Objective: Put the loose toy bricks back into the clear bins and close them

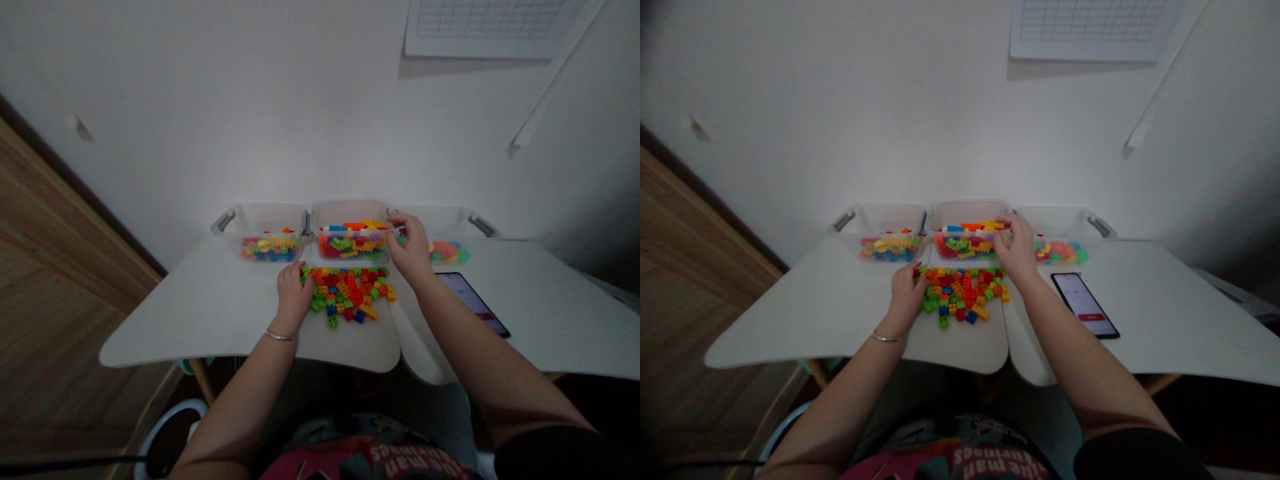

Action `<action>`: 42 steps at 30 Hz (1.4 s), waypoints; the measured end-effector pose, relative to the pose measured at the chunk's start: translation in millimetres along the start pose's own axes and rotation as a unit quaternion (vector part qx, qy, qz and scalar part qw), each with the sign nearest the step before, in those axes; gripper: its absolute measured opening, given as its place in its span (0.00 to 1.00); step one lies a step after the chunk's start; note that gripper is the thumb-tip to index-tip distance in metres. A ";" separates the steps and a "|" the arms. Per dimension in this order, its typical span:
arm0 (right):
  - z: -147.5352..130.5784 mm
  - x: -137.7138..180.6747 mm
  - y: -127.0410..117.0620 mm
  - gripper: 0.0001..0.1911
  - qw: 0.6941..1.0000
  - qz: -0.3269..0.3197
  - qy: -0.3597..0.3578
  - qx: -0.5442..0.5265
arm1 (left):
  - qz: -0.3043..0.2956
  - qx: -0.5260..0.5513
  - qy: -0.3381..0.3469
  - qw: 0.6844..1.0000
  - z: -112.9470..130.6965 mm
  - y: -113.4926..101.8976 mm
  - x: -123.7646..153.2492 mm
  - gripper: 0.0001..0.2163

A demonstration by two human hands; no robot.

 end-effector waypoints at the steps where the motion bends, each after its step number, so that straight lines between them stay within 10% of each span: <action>1: -1.6 14.2 -5.7 0.12 1.000 -0.006 0.000 0.003 | 0.000 0.002 0.002 1.000 0.1 -0.7 -0.2 0.17; 12: 24.6 136.2 -18.8 0.22 0.971 -0.167 0.165 0.044 | -0.069 -0.016 0.122 0.990 24.7 -12.2 7.2 0.16; 42: 28.2 138.1 -23.4 0.12 0.963 -0.181 0.146 0.140 | -0.110 -0.032 0.175 0.978 32.1 -15.9 11.2 0.11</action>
Point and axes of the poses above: each hand's wrist, its own x-axis away from the middle knuckle, its own y-axis out of the palm, z = x × y, the point moved 1 cm from there along -x, towards the middle knuckle, and after that the axes turned 6 degrees about -y, right-handed, at the moved point
